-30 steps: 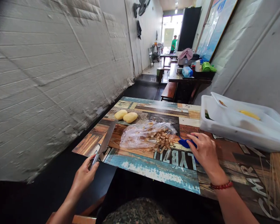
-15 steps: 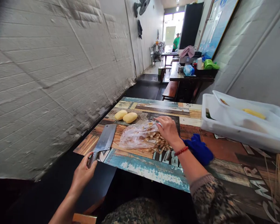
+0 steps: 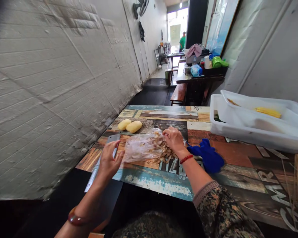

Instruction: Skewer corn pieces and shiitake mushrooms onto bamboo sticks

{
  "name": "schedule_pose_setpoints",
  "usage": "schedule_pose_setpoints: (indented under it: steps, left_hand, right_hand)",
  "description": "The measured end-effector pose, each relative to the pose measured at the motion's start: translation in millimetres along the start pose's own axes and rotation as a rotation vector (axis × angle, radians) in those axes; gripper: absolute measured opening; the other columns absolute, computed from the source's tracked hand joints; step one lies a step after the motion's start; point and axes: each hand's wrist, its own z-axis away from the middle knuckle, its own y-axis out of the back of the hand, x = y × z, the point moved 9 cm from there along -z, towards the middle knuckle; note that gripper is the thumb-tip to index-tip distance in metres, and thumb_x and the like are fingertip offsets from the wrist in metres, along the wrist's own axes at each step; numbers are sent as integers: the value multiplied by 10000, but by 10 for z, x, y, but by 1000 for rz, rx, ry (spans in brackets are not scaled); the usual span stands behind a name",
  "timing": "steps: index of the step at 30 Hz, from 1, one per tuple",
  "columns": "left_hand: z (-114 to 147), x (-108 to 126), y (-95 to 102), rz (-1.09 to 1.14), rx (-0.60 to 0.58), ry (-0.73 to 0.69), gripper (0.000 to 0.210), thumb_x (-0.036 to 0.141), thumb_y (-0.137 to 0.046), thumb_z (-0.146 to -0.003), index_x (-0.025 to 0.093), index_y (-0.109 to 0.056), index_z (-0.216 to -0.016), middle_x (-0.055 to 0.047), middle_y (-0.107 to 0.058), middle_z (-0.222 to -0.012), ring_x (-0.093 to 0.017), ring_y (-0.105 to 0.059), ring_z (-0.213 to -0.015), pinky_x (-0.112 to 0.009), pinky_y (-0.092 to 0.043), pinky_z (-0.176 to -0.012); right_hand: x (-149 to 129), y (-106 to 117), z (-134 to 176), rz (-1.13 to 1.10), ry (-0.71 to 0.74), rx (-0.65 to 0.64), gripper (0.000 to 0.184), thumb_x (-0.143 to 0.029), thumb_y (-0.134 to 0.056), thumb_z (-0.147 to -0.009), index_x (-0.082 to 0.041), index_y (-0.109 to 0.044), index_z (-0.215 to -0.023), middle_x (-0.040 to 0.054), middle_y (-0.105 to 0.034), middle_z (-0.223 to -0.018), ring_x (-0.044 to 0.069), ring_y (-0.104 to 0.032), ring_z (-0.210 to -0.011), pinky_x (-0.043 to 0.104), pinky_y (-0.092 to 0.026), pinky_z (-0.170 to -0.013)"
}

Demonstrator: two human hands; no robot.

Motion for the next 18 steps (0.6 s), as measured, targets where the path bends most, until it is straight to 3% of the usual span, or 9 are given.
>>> schedule_pose_setpoints:
  steps: [6,8,10,12,14,18]
  left_hand:
    - [-583,354,-617,16,-114,-81,477,330,-623,-860,132,-527,-1283,-175,-579,-1226,-302,-543,-1158,-450,-442,-997]
    - [-685,387,-811,-26,-207,-91,507,351,-650,-845,126,-533,-1284,-172,-617,-1181,-309,-566,-1116,-449,-452,-960]
    - [-722,408,-949,-35,-272,-95,368,328,-637,-857,145,-601,-1174,-134,-664,-1048,-284,-606,-1006,-417,-471,-892]
    - [-728,417,-980,-22,-245,-82,144,257,-580,-883,167,-645,-975,-98,-666,-909,-251,-618,-891,-380,-474,-822]
    - [-713,415,-936,-14,-158,-60,104,195,-522,-895,181,-620,-863,-90,-648,-871,-239,-605,-866,-367,-462,-796]
    - [-652,450,-844,32,-46,-79,80,163,-505,-882,203,-572,-863,-76,-614,-876,-234,-573,-885,-361,-446,-795]
  right_hand:
    - [-18,220,-29,-122,9,125,226,-54,-511,-789,-219,-664,-764,44,-618,-810,211,-586,-827,301,-437,-755]
    - [12,291,-18,-111,-23,178,233,-51,-493,-795,-221,-648,-762,44,-605,-818,209,-579,-813,300,-435,-737]
    - [44,336,-5,-94,-48,216,242,-45,-476,-803,-224,-637,-776,46,-600,-836,209,-577,-820,300,-437,-736]
    - [63,328,-7,-81,-53,206,248,-38,-473,-812,-226,-634,-797,48,-604,-853,210,-581,-839,299,-445,-749]
    - [65,282,-22,-70,-37,156,225,-52,-502,-821,-227,-643,-831,50,-616,-868,215,-585,-859,304,-456,-771]
    - [13,272,-51,-101,15,121,114,-168,-629,-830,-216,-676,-922,67,-627,-954,233,-589,-953,334,-473,-854]
